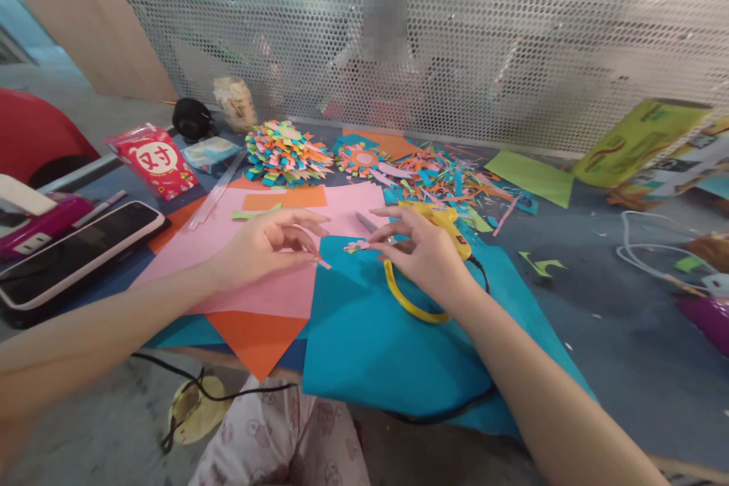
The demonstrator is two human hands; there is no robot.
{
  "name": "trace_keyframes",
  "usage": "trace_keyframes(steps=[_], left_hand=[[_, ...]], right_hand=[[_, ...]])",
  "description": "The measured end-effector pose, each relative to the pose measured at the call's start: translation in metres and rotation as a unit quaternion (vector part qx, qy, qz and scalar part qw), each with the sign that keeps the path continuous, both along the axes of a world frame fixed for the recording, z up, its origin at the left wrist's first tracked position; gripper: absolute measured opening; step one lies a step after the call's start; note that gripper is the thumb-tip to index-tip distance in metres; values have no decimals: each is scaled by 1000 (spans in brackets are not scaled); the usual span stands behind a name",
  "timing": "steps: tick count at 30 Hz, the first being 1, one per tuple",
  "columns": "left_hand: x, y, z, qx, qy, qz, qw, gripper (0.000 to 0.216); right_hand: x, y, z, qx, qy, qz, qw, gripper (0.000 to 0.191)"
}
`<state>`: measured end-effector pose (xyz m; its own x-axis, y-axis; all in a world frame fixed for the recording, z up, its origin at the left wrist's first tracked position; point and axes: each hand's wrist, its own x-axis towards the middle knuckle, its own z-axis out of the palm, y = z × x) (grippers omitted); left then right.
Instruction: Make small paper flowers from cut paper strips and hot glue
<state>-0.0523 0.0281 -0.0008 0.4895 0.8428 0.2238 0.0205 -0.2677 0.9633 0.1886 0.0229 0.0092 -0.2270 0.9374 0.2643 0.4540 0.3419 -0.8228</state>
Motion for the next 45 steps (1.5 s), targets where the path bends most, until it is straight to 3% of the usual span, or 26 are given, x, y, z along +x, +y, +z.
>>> trace_keyframes(steps=[7, 12, 16, 20, 33, 39, 45], left_hand=[[7, -13, 3, 95, 38, 57, 993, 49], [10, -11, 1, -15, -6, 42, 999, 40], [14, -8, 5, -135, -56, 44, 988, 41], [18, -10, 8, -208, -81, 31, 974, 43], [18, -12, 7, -257, -123, 17, 959, 33], [18, -10, 6, -349, -171, -2, 921, 26], [18, -12, 14, -411, -190, 35, 891, 26]], right_hand=[[-22, -13, 12, -46, 147, 12, 988, 39], [-23, -12, 12, -136, 162, 29, 977, 45], [-23, -11, 13, -139, 157, 14, 978, 44], [-25, -13, 15, -138, 168, 9, 976, 41], [-24, -12, 12, -162, 189, 10, 968, 49], [-25, -15, 12, -124, 203, 21, 971, 36], [-26, -18, 8, -120, 191, 74, 971, 33]])
